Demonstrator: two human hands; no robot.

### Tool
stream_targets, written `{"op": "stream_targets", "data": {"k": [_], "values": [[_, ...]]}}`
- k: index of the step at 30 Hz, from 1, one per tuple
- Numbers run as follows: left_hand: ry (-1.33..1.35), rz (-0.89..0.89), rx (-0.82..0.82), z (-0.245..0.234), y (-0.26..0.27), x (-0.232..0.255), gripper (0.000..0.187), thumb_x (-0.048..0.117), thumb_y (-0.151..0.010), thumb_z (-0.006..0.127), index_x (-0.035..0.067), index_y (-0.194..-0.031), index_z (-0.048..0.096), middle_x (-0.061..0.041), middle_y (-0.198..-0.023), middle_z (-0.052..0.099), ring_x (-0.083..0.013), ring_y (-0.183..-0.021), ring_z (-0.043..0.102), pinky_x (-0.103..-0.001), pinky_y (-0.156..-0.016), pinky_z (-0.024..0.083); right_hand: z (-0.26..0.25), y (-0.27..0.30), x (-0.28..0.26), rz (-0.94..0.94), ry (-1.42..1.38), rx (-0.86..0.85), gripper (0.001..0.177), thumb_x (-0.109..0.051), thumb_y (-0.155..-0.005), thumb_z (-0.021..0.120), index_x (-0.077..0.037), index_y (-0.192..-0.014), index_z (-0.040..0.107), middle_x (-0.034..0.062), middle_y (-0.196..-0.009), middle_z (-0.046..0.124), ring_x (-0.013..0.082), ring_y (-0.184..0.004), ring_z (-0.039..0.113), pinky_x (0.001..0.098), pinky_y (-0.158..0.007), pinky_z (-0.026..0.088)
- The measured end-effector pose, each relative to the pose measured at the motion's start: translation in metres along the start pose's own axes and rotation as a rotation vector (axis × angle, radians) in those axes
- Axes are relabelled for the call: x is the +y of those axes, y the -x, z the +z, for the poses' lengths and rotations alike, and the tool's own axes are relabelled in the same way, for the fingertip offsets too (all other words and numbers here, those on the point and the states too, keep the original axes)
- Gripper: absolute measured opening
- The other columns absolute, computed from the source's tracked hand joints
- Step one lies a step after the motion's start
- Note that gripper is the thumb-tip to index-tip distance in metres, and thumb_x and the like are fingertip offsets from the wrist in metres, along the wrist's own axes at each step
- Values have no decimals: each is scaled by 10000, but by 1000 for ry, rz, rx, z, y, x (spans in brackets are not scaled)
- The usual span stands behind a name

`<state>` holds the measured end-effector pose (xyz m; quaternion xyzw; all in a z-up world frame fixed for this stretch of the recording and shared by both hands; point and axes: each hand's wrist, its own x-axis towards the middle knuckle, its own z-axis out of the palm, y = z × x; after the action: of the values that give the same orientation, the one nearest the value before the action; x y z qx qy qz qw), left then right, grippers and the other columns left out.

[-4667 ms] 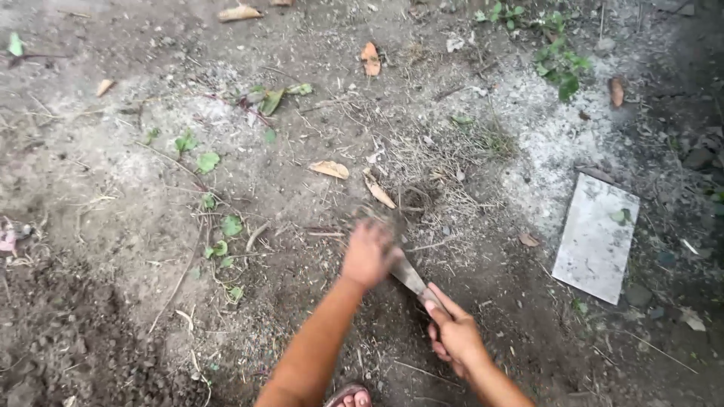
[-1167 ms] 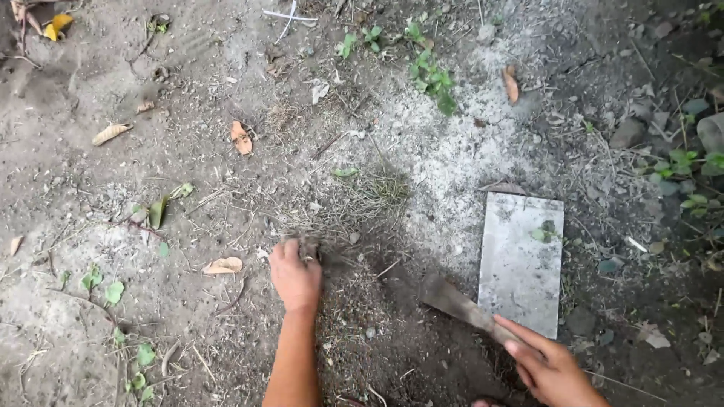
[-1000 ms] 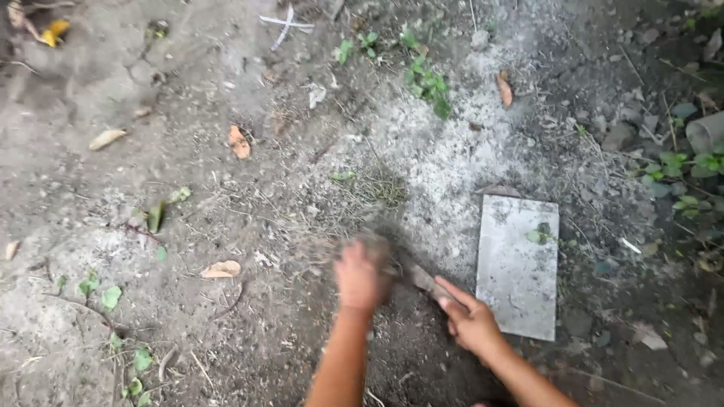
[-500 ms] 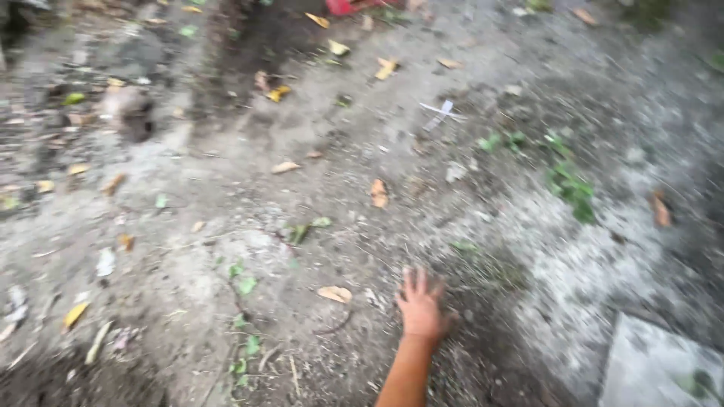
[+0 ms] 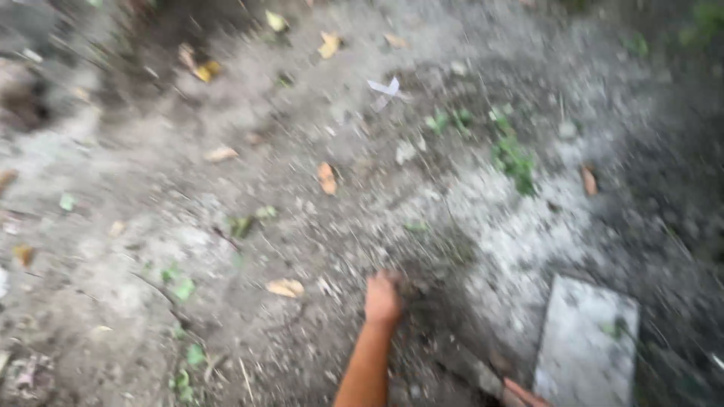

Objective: Using a small hand tool to loosen soil and pulling weeds out of the ground in a yard.

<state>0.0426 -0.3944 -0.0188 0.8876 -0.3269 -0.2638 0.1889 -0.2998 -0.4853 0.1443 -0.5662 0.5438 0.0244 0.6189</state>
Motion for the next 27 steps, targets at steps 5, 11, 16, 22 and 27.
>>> {"op": "stream_targets", "data": {"k": [5, 11, 16, 22, 27], "values": [[53, -85, -4, -54, 28, 52, 801, -305, -750, 420, 145, -1377, 633, -159, -1389, 512, -378, -1219, 397, -511, -1044, 501, 109, -100, 41, 48, -427, -138, 509, -225, -961, 658, -285, -1467, 652, 24, -456, 289, 128, -349, 255, 285, -310, 162], [193, -133, 87, -34, -1, -5, 636, -177, -774, 539, 73, -1351, 634, -163, -1322, 632, -332, -1136, 663, -405, -998, 595, 72, -45, 9, -431, 316, -154, 527, -418, -950, 577, -339, -1471, 585, -100, -1518, 619, 44, -1404, 541, 214, -1116, 384], [279, -163, 134, -40, 14, 10, 594, -208, -759, 509, 89, -1244, 682, -170, -1329, 629, -321, -1156, 664, -378, -1010, 596, -4, -14, 28, 365, -102, -215, 570, -360, -936, 637, -369, -1504, 586, 17, -1135, 550, 266, -988, 448, 429, -901, 359], [356, -317, 41, -69, 30, 52, 692, -238, -794, 505, 96, -1394, 595, -163, -1508, 476, -325, -1420, 446, -413, -1215, 402, 57, -53, -48, 110, -1, -83, 501, -256, -975, 649, -360, -1465, 624, 27, -1052, 745, 121, -540, 449, 214, -460, 297], [344, -60, 136, -19, -13, -28, 569, -103, -760, 517, 73, -1283, 658, -115, -1338, 615, -359, -1234, 606, -424, -1063, 480, 57, -77, -6, -436, 272, -11, 492, -404, -924, 601, -305, -1404, 654, -44, -1387, 714, 88, -1277, 669, 236, -1042, 503]]}}
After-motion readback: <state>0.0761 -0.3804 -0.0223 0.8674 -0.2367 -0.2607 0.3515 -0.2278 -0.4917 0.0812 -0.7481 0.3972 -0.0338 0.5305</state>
